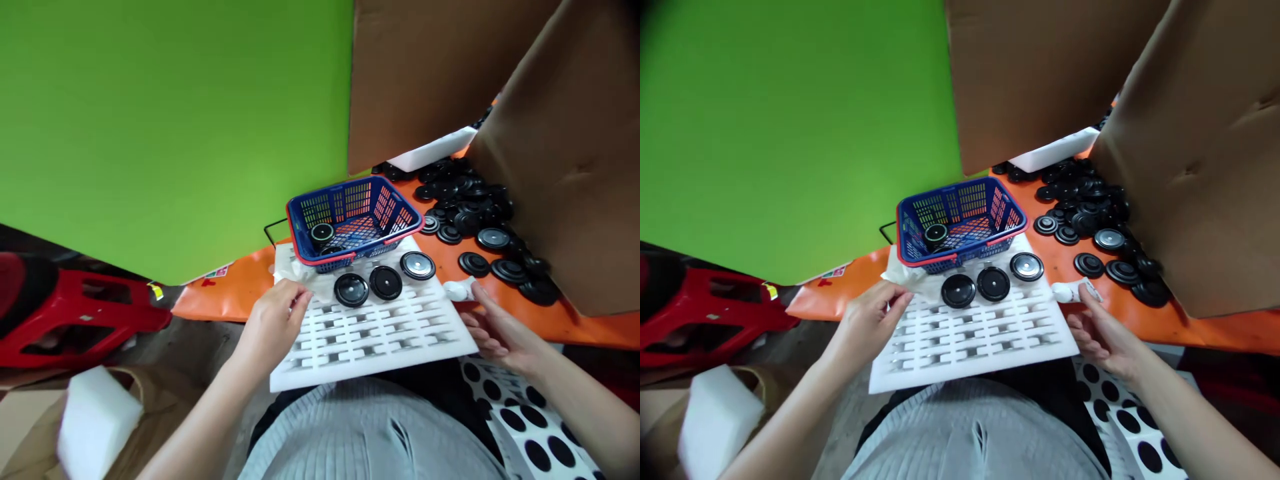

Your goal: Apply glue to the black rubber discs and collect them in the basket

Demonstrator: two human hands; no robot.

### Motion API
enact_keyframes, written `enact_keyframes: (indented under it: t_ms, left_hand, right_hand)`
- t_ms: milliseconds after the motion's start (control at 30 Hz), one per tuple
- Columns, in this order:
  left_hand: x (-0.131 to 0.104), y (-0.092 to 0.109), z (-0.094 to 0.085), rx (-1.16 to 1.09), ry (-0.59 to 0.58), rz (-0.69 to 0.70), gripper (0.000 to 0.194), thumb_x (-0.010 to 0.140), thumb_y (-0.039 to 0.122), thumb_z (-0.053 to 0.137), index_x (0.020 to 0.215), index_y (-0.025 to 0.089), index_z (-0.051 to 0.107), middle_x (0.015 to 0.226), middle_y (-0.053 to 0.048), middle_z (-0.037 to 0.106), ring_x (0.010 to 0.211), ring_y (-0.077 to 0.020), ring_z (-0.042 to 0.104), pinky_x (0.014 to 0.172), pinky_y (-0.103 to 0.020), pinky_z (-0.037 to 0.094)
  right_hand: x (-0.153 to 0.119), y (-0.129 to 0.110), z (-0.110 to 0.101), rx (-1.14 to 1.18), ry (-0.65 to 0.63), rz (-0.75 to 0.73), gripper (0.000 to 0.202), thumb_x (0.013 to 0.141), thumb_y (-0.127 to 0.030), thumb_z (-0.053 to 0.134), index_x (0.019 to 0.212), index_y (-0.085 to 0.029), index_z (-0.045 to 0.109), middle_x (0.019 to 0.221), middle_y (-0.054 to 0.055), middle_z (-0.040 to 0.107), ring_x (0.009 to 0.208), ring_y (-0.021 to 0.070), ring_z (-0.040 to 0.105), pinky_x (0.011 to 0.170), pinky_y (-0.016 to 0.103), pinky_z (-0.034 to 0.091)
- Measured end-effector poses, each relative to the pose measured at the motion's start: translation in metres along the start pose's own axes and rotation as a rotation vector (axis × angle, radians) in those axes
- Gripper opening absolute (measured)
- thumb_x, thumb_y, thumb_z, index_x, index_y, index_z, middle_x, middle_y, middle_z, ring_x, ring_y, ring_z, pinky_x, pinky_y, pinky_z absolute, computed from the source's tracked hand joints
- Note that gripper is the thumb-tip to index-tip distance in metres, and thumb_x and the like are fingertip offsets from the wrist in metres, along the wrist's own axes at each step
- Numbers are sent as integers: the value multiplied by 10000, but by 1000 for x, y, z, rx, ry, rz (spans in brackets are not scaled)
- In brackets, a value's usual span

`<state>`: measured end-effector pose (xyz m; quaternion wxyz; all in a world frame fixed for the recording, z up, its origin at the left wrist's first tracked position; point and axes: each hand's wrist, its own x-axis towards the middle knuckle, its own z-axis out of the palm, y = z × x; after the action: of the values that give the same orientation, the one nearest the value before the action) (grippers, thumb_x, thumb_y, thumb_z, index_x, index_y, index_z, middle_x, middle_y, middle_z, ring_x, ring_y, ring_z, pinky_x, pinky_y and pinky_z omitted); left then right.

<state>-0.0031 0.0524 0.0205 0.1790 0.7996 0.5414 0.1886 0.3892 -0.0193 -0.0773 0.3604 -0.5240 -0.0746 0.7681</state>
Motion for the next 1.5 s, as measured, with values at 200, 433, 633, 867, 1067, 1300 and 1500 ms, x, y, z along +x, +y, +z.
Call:
enact_keyframes:
  t_ms: [200,433,633,867,1067,1300,1500]
  left_hand:
    - [19,26,32,83,-93,31,280,988,319,412,1051,148,625,1040,-144,670,995,-273,617,874,-373,458]
    - [41,54,56,120,-180,50,271,898,298,542,1100,130,607,1092,-183,640,1061,-352,592,871,-437,463]
    - [25,53,48,-39,-195,45,145,873,249,540,1001,191,571,951,-92,657,921,-269,631,824,-379,473]
    - [-3,64,39,-1292,-296,-460,267,908,393,562,1080,206,482,926,-35,657,698,-171,661,631,-297,525]
    - [-9,66,38,-1675,-333,-588,312,942,368,514,1125,143,631,1042,-109,670,843,-197,658,679,-328,584]
    - [-12,62,36,-1692,-385,-498,307,848,169,641,1153,153,667,1011,-92,690,826,-154,650,726,-278,573]
    - [-16,60,37,-1638,-451,-469,399,854,210,683,1249,180,638,1140,-94,683,934,-164,665,774,-255,555]
  right_hand:
    - [-37,10,18,-544,330,-433,526,866,-611,546,559,-187,500,435,-30,427,358,56,374,338,212,221]
    - [-35,39,103,-1627,268,-1082,190,964,-266,493,996,-222,675,899,56,632,784,177,613,699,302,505]
    - [-27,19,116,-1812,159,-840,206,964,-195,444,939,-232,645,952,45,583,772,170,625,672,309,515]
    - [-51,22,120,-1304,162,-1334,171,952,-151,499,1083,-222,584,1178,84,604,1103,179,617,918,307,541]
    - [-46,41,146,-1525,142,-1653,374,862,-2,547,1185,-171,628,1353,160,571,1241,265,574,1005,427,518]
    - [-43,39,149,-1541,121,-1672,405,849,-19,594,1222,-176,622,1336,151,587,1264,273,535,1049,479,463]
    - [-45,39,152,-990,228,-1114,305,947,-293,549,1237,-225,616,1146,71,668,1026,189,651,877,322,561]
